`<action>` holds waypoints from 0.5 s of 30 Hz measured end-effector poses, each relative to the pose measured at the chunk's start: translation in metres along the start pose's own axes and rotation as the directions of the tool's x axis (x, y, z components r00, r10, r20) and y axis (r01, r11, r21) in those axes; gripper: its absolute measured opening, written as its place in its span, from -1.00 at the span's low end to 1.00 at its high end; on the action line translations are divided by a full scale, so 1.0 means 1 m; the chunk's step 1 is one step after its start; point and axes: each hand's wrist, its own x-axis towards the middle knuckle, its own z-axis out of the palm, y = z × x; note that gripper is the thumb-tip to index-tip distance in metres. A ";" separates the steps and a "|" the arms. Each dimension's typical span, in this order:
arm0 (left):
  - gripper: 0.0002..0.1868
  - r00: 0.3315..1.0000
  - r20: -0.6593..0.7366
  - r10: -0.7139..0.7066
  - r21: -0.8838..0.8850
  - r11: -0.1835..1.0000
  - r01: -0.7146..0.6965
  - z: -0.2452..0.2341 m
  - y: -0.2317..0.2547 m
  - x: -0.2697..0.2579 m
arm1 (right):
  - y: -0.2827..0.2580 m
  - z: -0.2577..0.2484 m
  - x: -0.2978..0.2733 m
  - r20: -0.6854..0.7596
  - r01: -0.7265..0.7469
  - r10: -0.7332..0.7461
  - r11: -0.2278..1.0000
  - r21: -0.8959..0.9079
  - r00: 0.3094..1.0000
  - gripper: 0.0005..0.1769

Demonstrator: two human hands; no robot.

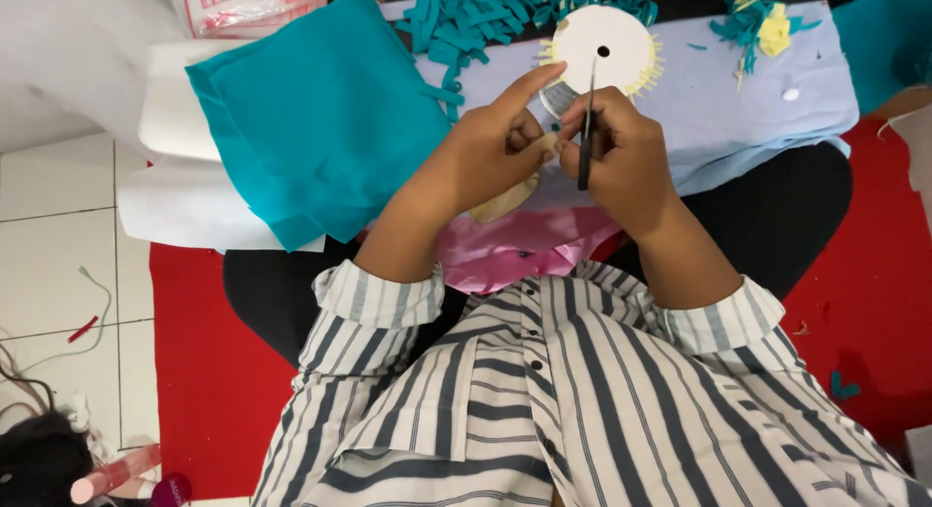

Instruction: The person is cutting thin strips of yellow ribbon and blue fabric using scissors for a handicraft project.

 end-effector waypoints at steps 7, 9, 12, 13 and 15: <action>-0.15 0.985 -0.051 0.163 0.340 0.931 -0.136 0.018 0.010 0.001 | 0.027 0.009 -0.001 -0.056 -0.165 0.196 0.923 0.347 0.979 -0.67; -0.18 0.978 -0.055 0.200 0.350 0.922 -0.169 0.024 0.002 0.003 | 0.030 0.008 -0.002 -0.063 -0.173 0.206 0.925 0.338 0.977 -0.68; -0.20 0.978 -0.060 0.198 0.370 0.915 -0.162 0.028 0.001 0.005 | 0.034 0.007 -0.003 -0.083 -0.160 0.193 0.939 0.305 0.978 -0.68; -0.20 0.986 -0.064 0.157 0.384 0.915 -0.121 0.028 0.002 0.004 | 0.035 0.007 -0.004 -0.093 -0.136 0.168 0.950 0.282 0.981 -0.68; -0.16 0.987 -0.061 0.147 0.356 0.927 -0.116 0.027 -0.001 0.003 | 0.035 0.006 -0.005 -0.087 -0.137 0.166 0.953 0.270 0.982 -0.68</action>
